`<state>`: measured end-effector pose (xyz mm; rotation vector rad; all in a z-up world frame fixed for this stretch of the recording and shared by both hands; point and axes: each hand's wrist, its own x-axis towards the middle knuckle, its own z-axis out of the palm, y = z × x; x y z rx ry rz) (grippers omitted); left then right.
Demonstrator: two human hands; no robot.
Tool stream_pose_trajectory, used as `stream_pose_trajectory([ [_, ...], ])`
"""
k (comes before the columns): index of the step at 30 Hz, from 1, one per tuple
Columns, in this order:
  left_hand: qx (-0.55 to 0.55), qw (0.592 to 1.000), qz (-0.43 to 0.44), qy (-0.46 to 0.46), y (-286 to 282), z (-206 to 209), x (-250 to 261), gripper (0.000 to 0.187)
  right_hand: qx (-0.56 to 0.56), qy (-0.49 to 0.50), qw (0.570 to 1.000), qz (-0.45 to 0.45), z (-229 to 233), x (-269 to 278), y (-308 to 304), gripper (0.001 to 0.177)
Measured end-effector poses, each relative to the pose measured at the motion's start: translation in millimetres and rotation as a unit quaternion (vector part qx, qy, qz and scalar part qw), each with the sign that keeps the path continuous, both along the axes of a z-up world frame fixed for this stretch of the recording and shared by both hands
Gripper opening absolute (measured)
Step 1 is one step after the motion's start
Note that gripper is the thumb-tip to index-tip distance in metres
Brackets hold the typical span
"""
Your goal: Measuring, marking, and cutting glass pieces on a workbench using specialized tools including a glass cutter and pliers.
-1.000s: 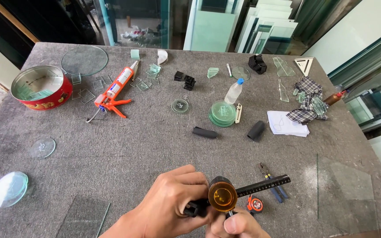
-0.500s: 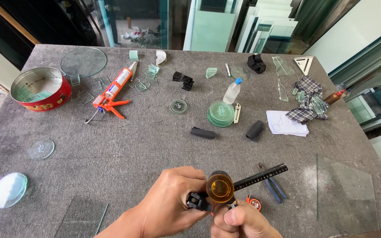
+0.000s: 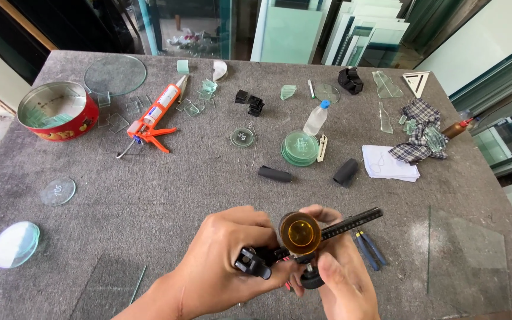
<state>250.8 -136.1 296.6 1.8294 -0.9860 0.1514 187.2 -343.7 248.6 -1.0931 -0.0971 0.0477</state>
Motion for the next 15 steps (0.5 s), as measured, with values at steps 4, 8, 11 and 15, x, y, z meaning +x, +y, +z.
stream_pose_trajectory([
  [4,-0.020,0.999,-0.009,-0.025,-2,17,-4,0.033,0.000,-0.044,0.998,-0.043,14,-4,12,0.057],
  [8,-0.022,0.999,0.000,-0.031,-3,18,-6,0.029,-0.019,-0.059,0.992,-0.106,15,-4,17,0.056],
  [11,0.001,0.999,0.017,-0.048,-4,16,-7,0.035,-0.031,-0.042,0.990,-0.128,13,-3,14,0.060],
  [15,0.002,0.998,0.026,-0.057,-4,19,-8,0.033,-0.043,-0.046,0.984,-0.169,8,-2,14,0.056],
])
